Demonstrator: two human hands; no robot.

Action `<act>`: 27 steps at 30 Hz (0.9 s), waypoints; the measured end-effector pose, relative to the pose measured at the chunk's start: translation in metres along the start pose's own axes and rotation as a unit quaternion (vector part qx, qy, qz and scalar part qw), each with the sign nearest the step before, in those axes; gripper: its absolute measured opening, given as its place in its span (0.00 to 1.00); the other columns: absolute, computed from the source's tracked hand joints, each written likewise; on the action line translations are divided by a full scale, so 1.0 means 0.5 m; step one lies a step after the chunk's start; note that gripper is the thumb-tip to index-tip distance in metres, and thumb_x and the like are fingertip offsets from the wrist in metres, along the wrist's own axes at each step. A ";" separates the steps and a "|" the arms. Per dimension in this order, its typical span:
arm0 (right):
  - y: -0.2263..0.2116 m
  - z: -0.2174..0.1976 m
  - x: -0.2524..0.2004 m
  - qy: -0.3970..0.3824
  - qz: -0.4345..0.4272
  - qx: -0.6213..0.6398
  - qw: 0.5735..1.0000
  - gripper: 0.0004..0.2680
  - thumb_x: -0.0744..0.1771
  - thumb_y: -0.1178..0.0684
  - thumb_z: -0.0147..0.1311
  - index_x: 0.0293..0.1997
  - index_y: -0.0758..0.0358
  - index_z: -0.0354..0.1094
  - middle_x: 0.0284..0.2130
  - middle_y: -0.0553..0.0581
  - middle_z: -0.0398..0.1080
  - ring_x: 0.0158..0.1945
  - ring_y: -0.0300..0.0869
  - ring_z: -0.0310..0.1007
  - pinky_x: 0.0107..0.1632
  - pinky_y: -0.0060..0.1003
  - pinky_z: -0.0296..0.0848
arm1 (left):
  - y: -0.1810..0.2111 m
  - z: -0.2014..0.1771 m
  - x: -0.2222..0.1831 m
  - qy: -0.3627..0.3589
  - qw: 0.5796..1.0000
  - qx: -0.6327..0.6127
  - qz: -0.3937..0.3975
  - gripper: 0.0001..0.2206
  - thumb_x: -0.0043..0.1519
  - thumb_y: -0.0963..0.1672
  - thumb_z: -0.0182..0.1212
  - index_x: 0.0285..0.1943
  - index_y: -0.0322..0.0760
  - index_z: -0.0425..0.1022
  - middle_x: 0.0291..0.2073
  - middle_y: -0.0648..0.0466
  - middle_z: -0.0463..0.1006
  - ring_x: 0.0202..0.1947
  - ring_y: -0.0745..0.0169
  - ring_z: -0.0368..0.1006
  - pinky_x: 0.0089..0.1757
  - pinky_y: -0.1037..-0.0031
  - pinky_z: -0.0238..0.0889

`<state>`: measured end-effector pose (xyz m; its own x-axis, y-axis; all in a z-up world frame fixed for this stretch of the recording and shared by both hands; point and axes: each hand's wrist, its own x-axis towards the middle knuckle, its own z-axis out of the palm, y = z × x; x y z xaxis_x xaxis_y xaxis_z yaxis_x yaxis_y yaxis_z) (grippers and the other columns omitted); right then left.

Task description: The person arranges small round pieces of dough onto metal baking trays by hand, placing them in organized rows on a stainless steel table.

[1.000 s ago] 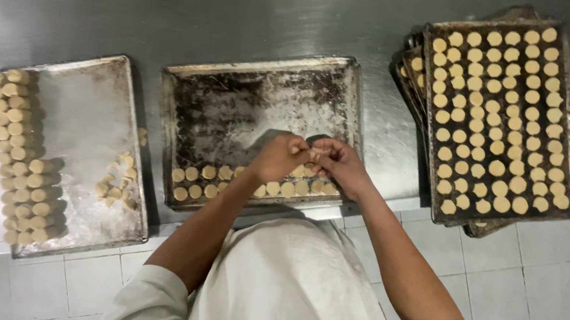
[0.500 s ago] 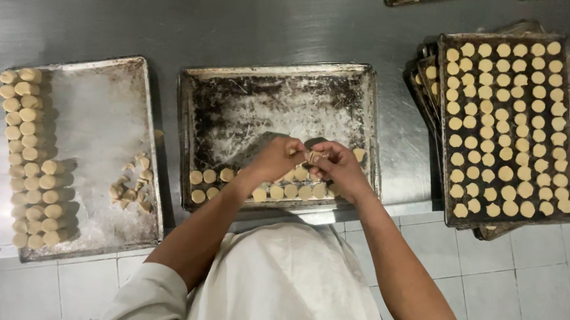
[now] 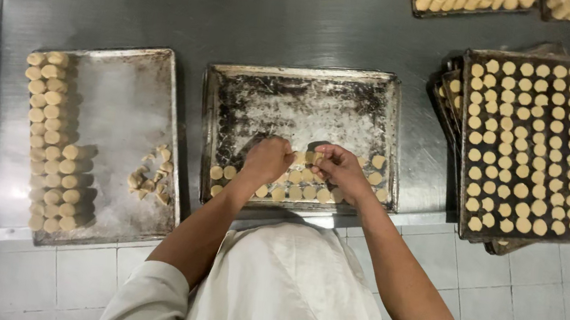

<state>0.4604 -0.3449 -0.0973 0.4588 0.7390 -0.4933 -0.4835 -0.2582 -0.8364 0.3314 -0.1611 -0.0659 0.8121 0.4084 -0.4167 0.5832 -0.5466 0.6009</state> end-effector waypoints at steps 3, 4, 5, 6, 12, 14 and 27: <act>0.009 0.015 0.012 -0.020 0.000 -0.008 1.000 0.09 0.69 0.62 0.54 0.55 0.69 0.69 0.37 0.55 0.73 0.37 0.37 0.75 0.36 0.28 0.74 | -0.003 -0.006 -0.012 -0.058 0.990 -0.126 -0.016 0.14 0.62 0.50 0.64 0.45 0.37 0.81 0.38 0.48 0.84 0.39 0.55 0.81 0.44 0.64 0.71; 0.015 0.021 0.017 -0.026 0.006 -0.010 1.000 0.09 0.69 0.62 0.54 0.55 0.69 0.69 0.36 0.55 0.73 0.36 0.37 0.74 0.36 0.28 0.73 | -0.004 -0.006 -0.017 -0.047 0.990 -0.131 0.000 0.13 0.61 0.49 0.64 0.45 0.37 0.82 0.38 0.48 0.84 0.39 0.55 0.81 0.44 0.63 0.71; 0.022 0.028 0.018 -0.027 0.007 -0.005 1.000 0.09 0.69 0.62 0.53 0.55 0.70 0.69 0.36 0.55 0.73 0.36 0.37 0.74 0.36 0.29 0.73 | -0.007 -0.006 -0.021 -0.036 0.990 -0.136 0.016 0.13 0.60 0.49 0.64 0.45 0.38 0.83 0.39 0.47 0.84 0.39 0.54 0.80 0.43 0.62 0.71; 0.024 0.034 0.022 -0.028 0.006 -0.001 1.000 0.09 0.69 0.63 0.53 0.55 0.70 0.69 0.36 0.55 0.74 0.35 0.37 0.74 0.35 0.29 0.72 | -0.008 -0.008 -0.023 -0.023 0.989 -0.142 0.032 0.13 0.59 0.48 0.64 0.45 0.38 0.84 0.39 0.47 0.84 0.39 0.54 0.80 0.43 0.62 0.71; 0.027 0.070 0.035 -0.032 0.008 0.005 0.999 0.11 0.68 0.63 0.53 0.56 0.68 0.68 0.39 0.56 0.74 0.37 0.37 0.76 0.39 0.29 0.75 | -0.062 -0.032 -0.040 0.003 0.999 0.007 -0.042 0.12 0.63 0.48 0.65 0.45 0.36 0.83 0.40 0.42 0.83 0.42 0.48 0.79 0.45 0.60 0.69; 0.023 0.086 0.036 -0.041 0.010 0.009 0.999 0.11 0.68 0.63 0.53 0.56 0.67 0.67 0.39 0.55 0.74 0.38 0.37 0.77 0.39 0.29 0.76 | -0.069 -0.028 -0.043 0.009 0.992 -0.125 0.009 0.11 0.61 0.47 0.65 0.44 0.35 0.82 0.38 0.43 0.83 0.39 0.50 0.80 0.43 0.61 0.71; 0.042 0.156 0.051 -0.018 0.010 -0.030 0.999 0.04 0.68 0.62 0.59 0.38 0.66 0.67 0.31 0.55 0.73 0.32 0.37 0.75 0.30 0.29 0.70 | -0.109 -0.068 -0.084 -0.005 0.978 -0.209 -0.012 0.10 0.61 0.48 0.65 0.44 0.39 0.81 0.37 0.48 0.83 0.37 0.54 0.81 0.42 0.64 0.72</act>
<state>0.4038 -0.2830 -0.1088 0.4215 0.7550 -0.5023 -0.4470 -0.3089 -0.8395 0.2649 -0.1235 -0.0580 0.7999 0.4087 -0.4395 0.5455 -0.1898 0.8163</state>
